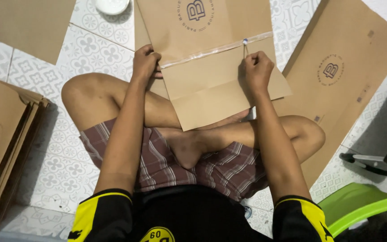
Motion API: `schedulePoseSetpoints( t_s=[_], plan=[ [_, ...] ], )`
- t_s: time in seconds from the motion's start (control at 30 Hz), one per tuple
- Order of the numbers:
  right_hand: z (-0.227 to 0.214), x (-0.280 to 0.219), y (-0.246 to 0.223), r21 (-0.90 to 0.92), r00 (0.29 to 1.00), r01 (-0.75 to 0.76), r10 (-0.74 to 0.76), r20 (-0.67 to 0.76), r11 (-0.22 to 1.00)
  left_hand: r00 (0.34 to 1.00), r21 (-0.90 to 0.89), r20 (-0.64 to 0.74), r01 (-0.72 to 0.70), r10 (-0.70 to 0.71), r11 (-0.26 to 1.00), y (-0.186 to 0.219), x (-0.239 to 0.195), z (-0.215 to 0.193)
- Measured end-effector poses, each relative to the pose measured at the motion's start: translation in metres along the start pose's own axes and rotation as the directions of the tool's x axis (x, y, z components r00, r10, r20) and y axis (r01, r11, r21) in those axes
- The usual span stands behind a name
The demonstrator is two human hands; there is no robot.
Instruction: The person sits on the floor and folds a flat brown paper sheet into a bag shape. They use a small brush to apply white adhesive from a container along the fold line, then press the edges together to seal the bag. The finished bag is placed aside, and the person picks up another sheet to repeat the process.
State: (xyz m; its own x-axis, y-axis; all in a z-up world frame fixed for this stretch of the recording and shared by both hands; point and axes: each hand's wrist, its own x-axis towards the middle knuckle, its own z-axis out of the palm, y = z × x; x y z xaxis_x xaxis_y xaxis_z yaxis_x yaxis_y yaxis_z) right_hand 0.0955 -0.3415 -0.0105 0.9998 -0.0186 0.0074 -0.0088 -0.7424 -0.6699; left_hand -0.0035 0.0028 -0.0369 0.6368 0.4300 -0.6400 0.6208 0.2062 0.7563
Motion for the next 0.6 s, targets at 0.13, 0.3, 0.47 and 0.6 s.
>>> schedulePoseSetpoints(
  t_s=[0.13, 0.3, 0.47, 0.6],
  plan=[
    [0.002, -0.038, -0.073, 0.094, 0.993, -0.057, 0.047, 0.109, 0.994, 0.992, -0.086, 0.042, 0.119, -0.116, 0.989, 0.057, -0.048, -0.008],
    [0.044, -0.063, -0.071, 0.144, 0.981, -0.037, 0.009, 0.193, 0.989, 0.984, -0.079, 0.068, 0.169, -0.164, 0.983, 0.057, -0.046, -0.010],
    [0.046, -0.104, -0.153, 0.242, 0.935, -0.235, 0.152, 0.319, 0.941, 0.986, -0.085, 0.080, 0.154, -0.148, 0.984, 0.056, -0.047, -0.011],
    [0.065, -0.118, -0.161, 0.332, 0.913, -0.236, 0.091, 0.397, 0.913, 0.985, -0.087, 0.107, 0.148, -0.138, 0.985, 0.059, -0.051, -0.014]
  ],
)
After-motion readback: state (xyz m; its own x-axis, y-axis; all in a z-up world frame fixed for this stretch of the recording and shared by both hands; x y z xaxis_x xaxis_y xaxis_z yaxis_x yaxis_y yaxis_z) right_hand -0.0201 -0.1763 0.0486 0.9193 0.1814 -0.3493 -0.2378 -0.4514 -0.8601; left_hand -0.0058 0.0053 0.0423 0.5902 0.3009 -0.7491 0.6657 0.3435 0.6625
